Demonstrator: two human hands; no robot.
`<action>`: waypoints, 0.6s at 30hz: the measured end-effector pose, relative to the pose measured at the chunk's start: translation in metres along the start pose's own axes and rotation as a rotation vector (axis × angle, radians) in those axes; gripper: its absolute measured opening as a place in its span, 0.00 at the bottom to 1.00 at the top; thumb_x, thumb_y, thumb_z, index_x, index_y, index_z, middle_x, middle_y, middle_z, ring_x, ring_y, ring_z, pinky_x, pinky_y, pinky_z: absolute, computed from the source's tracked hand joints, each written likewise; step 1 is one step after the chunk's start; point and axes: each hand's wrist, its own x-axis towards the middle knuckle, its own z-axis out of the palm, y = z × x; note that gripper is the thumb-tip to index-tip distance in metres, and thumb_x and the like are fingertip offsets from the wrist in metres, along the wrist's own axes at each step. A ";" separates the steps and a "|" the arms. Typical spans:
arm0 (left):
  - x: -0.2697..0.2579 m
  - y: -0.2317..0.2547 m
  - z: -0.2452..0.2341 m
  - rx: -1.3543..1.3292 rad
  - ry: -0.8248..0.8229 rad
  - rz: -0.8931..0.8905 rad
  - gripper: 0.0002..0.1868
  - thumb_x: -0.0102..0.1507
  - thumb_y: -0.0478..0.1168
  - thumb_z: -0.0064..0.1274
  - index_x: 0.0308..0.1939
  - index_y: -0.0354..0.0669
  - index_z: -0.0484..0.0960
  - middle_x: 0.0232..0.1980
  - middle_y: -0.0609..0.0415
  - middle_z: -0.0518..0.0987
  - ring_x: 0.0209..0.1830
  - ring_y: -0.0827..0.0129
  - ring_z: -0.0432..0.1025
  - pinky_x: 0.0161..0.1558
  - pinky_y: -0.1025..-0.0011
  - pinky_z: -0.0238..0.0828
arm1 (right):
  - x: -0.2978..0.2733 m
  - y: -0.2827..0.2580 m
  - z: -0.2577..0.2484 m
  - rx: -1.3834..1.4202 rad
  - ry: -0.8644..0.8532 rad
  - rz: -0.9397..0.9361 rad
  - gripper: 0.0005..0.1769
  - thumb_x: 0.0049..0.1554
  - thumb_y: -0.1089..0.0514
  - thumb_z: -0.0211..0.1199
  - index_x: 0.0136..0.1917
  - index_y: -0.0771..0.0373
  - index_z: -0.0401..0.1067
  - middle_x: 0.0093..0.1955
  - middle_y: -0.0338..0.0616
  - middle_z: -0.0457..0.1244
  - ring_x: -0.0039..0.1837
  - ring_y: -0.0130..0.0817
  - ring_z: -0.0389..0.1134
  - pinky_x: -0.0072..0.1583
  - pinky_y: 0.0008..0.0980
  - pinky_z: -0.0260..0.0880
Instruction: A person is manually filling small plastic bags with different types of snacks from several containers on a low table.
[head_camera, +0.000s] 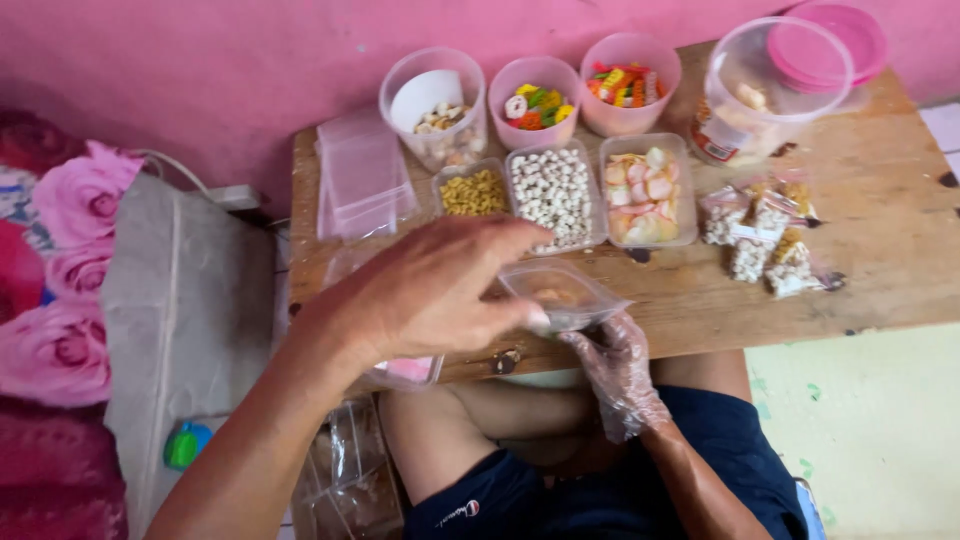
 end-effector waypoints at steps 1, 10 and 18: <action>-0.006 -0.016 -0.001 0.016 0.180 0.006 0.28 0.60 0.39 0.59 0.64 0.34 0.74 0.55 0.32 0.80 0.48 0.46 0.80 0.51 0.54 0.81 | 0.001 -0.003 -0.005 0.172 -0.054 0.173 0.17 0.49 0.62 0.74 0.52 0.65 0.77 0.48 0.49 0.69 0.51 0.42 0.71 0.54 0.37 0.74; -0.032 -0.193 0.076 -0.044 0.824 -0.326 0.14 0.59 0.34 0.59 0.49 0.38 0.81 0.45 0.50 0.87 0.41 0.61 0.83 0.42 0.66 0.80 | 0.004 0.017 -0.022 0.472 -0.110 0.400 0.18 0.55 0.72 0.66 0.58 0.71 0.70 0.52 0.49 0.70 0.51 0.32 0.71 0.56 0.27 0.74; -0.023 -0.225 0.130 -0.197 0.994 -0.562 0.14 0.57 0.32 0.60 0.47 0.41 0.82 0.43 0.52 0.88 0.41 0.64 0.84 0.44 0.68 0.80 | 0.006 0.001 -0.020 0.305 -0.106 0.422 0.14 0.55 0.71 0.66 0.56 0.70 0.74 0.51 0.47 0.71 0.50 0.30 0.71 0.54 0.27 0.73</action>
